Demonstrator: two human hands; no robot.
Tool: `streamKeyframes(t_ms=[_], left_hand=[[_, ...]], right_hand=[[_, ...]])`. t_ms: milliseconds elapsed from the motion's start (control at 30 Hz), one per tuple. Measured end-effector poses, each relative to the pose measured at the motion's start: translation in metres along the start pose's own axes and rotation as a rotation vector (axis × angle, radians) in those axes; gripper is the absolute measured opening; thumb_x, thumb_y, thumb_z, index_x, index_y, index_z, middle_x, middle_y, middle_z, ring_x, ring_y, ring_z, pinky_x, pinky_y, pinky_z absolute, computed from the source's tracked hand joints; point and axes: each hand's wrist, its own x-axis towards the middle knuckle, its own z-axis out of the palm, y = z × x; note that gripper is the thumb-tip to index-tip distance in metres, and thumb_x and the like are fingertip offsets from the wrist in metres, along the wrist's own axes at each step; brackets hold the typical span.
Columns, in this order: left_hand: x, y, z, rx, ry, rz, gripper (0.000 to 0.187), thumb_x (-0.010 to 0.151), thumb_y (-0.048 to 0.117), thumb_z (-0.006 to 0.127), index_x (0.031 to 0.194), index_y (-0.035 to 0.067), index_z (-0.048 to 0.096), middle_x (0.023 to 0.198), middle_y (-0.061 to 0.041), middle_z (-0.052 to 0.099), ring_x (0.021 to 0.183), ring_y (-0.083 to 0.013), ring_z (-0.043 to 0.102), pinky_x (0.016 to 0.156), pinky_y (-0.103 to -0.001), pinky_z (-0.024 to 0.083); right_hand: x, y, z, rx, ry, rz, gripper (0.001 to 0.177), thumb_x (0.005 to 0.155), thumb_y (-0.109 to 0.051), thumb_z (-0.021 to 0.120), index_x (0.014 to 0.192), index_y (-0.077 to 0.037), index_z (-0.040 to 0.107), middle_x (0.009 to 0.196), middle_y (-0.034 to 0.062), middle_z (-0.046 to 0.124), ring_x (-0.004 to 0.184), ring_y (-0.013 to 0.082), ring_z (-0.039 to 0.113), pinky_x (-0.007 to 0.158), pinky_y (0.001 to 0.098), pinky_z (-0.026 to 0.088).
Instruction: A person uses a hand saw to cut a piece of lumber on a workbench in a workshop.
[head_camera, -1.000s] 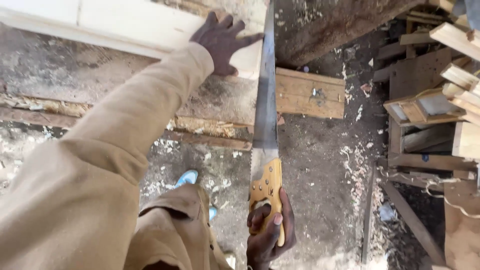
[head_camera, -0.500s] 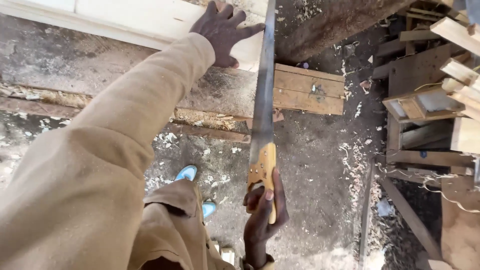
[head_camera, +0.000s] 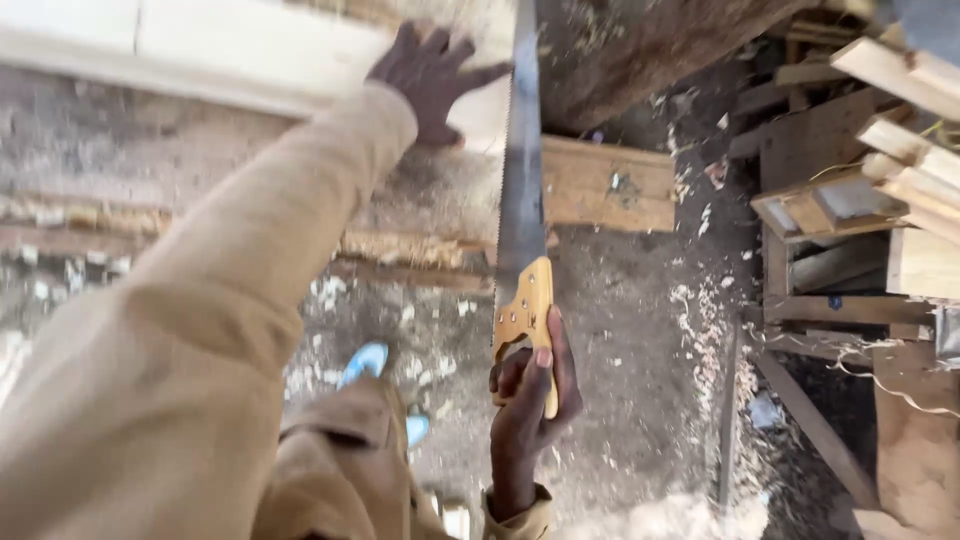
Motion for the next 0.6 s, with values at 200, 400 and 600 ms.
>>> streamKeyframes(t_ms=[200, 400, 600], left_hand=[[0.007, -0.009, -0.002, -0.028, -0.021, 0.013, 0.094, 0.068, 0.059, 0.059, 0.143, 0.033, 0.009, 0.138, -0.012, 0.032, 0.123, -0.0361, 0.03, 0.092, -0.056, 0.028], [0.009, -0.011, -0.002, -0.007, 0.005, 0.025, 0.094, 0.067, 0.06, 0.058, 0.144, 0.035, 0.009, 0.138, -0.01, 0.034, 0.121, -0.0344, 0.033, 0.091, -0.054, 0.027], [0.005, -0.006, 0.007, -0.004, -0.014, 0.005, 0.093, 0.067, 0.061, 0.057, 0.144, 0.034, 0.013, 0.134, -0.011, 0.038, 0.115, -0.0338, 0.039, 0.084, -0.053, 0.033]], right_hand=[[0.002, 0.002, 0.002, -0.12, 0.09, -0.05, 0.032, 0.089, -0.015, 0.041, 0.113, 0.0, 0.056, 0.04, -0.0051, 0.035, 0.031, 0.0037, 0.03, 0.026, 0.0195, 0.027], [0.022, 0.003, 0.007, -0.017, -0.065, -0.058, 0.035, 0.092, -0.011, 0.038, 0.124, 0.001, 0.049, 0.048, -0.003, 0.037, 0.038, 0.0052, 0.031, 0.033, 0.02, 0.028], [-0.035, 0.006, -0.023, -0.017, 0.095, 0.044, 0.035, 0.088, -0.016, 0.043, 0.116, 0.003, 0.054, 0.041, -0.0036, 0.03, 0.033, 0.005, 0.026, 0.032, 0.0216, 0.034]])
